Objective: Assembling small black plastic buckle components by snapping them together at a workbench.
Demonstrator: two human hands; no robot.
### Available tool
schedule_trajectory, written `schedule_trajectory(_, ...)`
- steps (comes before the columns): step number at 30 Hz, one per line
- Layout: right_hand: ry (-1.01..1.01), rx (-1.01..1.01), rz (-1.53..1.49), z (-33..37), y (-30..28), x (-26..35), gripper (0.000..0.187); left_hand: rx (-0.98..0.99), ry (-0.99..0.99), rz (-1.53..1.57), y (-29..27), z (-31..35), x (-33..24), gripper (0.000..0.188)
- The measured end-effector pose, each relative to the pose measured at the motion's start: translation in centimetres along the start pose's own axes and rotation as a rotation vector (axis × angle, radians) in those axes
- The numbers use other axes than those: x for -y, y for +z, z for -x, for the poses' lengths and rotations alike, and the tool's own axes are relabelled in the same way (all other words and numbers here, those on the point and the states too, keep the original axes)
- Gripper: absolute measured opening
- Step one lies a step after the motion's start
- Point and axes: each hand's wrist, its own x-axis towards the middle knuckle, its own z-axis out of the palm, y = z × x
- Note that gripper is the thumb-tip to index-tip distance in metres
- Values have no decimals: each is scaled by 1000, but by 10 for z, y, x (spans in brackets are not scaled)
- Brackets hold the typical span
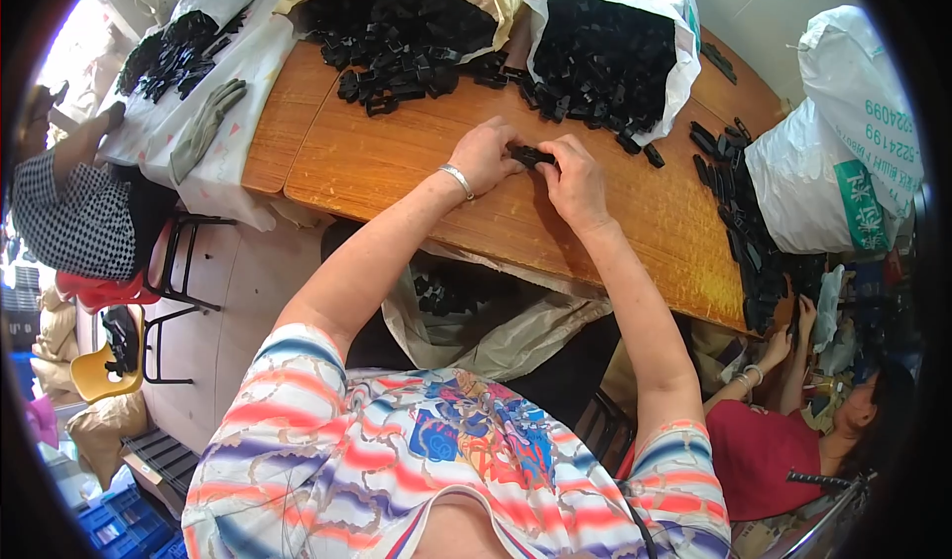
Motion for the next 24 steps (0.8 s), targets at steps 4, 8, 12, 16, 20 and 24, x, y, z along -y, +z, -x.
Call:
schedule_trajectory(4, 46, 41, -32, -3, 1, -7, 24, 11, 3, -23, -2, -1, -1, 30)
schedule_trajectory(8, 12, 25, -41, 0, 2, -6, 23, 7, -27, 16, -1, 0, -5, 28)
schedule_trajectory(12, -10, 3, -3, 7, 3, 1, 25, 3, -33, 10, -2, 0, -5, 27)
schedule_trajectory(16, 49, -18, -38, 7, 8, -2, 25, 22, -33, -5, 0, -3, -2, 28)
schedule_trajectory(20, 77, -1, -64, 6, 9, -3, 21, 20, -28, -5, 1, -5, -1, 28)
schedule_trajectory(24, -73, -13, 210, 12, 19, 8, 23, 22, -64, 6, 1, -6, 0, 28)
